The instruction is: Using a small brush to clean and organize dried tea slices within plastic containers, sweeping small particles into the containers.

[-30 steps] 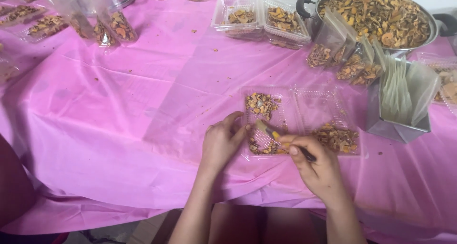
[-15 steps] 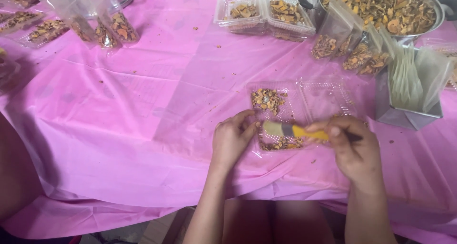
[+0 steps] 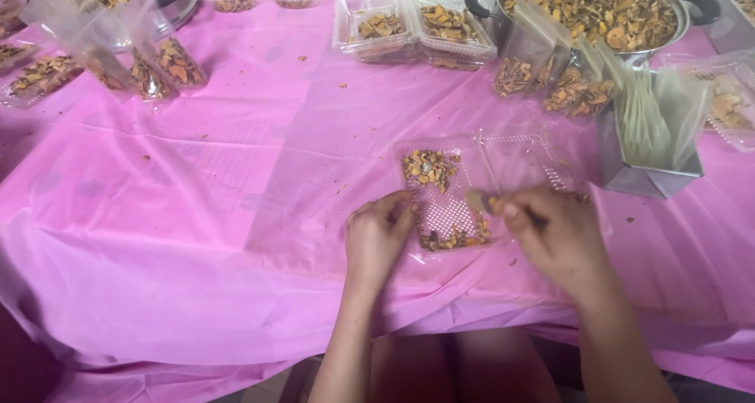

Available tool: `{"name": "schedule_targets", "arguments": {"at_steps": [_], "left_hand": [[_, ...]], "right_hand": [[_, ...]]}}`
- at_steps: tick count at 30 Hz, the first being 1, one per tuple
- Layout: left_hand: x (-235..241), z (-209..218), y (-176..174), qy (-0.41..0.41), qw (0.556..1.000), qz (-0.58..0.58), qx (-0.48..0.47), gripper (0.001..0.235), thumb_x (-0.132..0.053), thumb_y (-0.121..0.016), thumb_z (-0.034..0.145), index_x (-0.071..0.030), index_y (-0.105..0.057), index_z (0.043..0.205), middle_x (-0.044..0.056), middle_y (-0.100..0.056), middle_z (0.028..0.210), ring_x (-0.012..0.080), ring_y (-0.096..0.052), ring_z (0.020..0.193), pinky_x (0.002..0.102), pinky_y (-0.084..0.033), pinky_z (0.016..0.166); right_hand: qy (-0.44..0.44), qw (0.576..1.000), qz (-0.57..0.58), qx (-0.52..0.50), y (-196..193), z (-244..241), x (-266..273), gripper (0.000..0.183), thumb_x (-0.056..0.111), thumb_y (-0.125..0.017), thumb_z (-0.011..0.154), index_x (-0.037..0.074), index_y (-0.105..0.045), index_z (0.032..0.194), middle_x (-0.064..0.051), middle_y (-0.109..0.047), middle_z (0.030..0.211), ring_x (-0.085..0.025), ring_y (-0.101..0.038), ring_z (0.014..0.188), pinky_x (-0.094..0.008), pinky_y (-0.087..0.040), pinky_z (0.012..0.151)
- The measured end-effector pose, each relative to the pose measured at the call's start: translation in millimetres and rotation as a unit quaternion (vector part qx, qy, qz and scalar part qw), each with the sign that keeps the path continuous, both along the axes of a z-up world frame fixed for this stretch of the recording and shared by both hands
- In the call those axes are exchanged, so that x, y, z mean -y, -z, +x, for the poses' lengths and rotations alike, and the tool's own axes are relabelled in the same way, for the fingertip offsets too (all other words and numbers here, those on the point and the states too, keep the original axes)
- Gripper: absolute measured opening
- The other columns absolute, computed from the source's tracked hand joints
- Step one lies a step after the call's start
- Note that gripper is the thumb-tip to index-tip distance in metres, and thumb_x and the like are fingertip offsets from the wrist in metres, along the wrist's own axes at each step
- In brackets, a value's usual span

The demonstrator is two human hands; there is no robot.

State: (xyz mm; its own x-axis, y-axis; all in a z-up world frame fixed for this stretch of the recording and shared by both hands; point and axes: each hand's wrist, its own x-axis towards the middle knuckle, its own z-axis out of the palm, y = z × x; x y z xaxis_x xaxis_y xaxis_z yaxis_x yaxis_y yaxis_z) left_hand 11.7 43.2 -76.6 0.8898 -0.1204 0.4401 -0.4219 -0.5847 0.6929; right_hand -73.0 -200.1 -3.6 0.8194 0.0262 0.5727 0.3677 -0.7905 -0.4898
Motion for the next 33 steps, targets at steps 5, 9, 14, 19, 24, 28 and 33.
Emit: {"name": "schedule_targets", "arguments": {"at_steps": [5,9,14,19,24,28,33], "left_hand": [[-1.0,4.5,7.5,-0.013,0.999,-0.015,0.028,0.021,-0.031,-0.073,0.087,-0.023,-0.079,0.106,0.001,-0.072,0.068,0.0234,-0.07,0.074,0.038,-0.053,0.079],[0.8,4.7,7.7,-0.028,0.999,-0.015,0.011,0.022,-0.032,-0.075,0.087,-0.023,-0.08,0.106,0.006,-0.071,0.064,0.026,-0.071,0.078,0.038,-0.053,0.08],[3.1,9.6,13.4,-0.04,0.999,0.001,0.027,0.022,-0.033,-0.076,0.086,-0.023,-0.081,0.104,0.006,-0.072,0.065,0.0256,-0.071,0.078,0.038,-0.053,0.08],[1.8,4.0,9.1,-0.034,0.999,-0.009,0.016,0.022,-0.031,-0.075,0.086,-0.02,-0.081,0.105,0.007,-0.072,0.066,0.0271,-0.071,0.078,0.039,-0.053,0.08],[0.4,6.4,13.6,-0.034,0.999,-0.012,0.004,0.024,-0.032,-0.075,0.086,-0.021,-0.082,0.106,0.005,-0.072,0.065,0.025,-0.071,0.078,0.037,-0.054,0.08],[1.4,5.6,11.9,-0.037,0.999,-0.007,0.006,0.024,-0.031,-0.075,0.086,-0.02,-0.081,0.107,0.006,-0.071,0.064,0.0251,-0.07,0.076,0.037,-0.054,0.079],[0.4,6.3,12.6,-0.031,0.999,-0.012,0.006,0.024,-0.03,-0.075,0.086,-0.02,-0.082,0.106,0.006,-0.071,0.064,0.025,-0.071,0.076,0.037,-0.054,0.079]], "right_hand": [[-0.008,0.999,0.031,0.027,-21.0,-29.9,-19.5,0.024,0.03,-0.059,0.101,0.017,-0.079,0.095,0.002,-0.075,0.071,-0.015,-0.072,0.064,-0.029,-0.055,0.064],[-0.013,0.998,-0.05,0.031,-18.2,4.2,-12.5,0.023,0.031,-0.062,0.104,0.013,-0.075,0.096,-0.011,-0.074,0.073,-0.035,-0.074,0.07,-0.043,-0.058,0.064],[-0.035,0.997,-0.06,0.029,-14.1,-8.5,-11.8,0.02,0.03,-0.067,0.099,0.014,-0.071,0.088,-0.011,-0.07,0.063,-0.035,-0.073,0.064,-0.043,-0.058,0.059],[-0.043,0.997,-0.033,0.063,-31.5,3.0,-19.4,0.018,0.029,-0.067,0.101,0.015,-0.071,0.092,-0.01,-0.067,0.064,-0.034,-0.071,0.064,-0.04,-0.057,0.059],[-0.049,0.995,-0.085,0.015,-16.7,10.0,-18.9,0.018,0.028,-0.068,0.099,0.013,-0.068,0.09,-0.014,-0.069,0.061,-0.038,-0.072,0.065,-0.047,-0.056,0.059],[-0.025,1.0,0.008,-0.009,-31.9,4.1,-13.1,0.029,0.038,-0.06,0.102,0.019,-0.069,0.082,0.0,-0.064,0.049,-0.024,-0.07,0.052,-0.033,-0.056,0.055],[-0.049,0.993,-0.11,0.001,-19.6,23.3,-18.2,0.02,0.031,-0.064,0.102,0.014,-0.069,0.092,-0.014,-0.068,0.06,-0.038,-0.072,0.063,-0.047,-0.056,0.06]]}}
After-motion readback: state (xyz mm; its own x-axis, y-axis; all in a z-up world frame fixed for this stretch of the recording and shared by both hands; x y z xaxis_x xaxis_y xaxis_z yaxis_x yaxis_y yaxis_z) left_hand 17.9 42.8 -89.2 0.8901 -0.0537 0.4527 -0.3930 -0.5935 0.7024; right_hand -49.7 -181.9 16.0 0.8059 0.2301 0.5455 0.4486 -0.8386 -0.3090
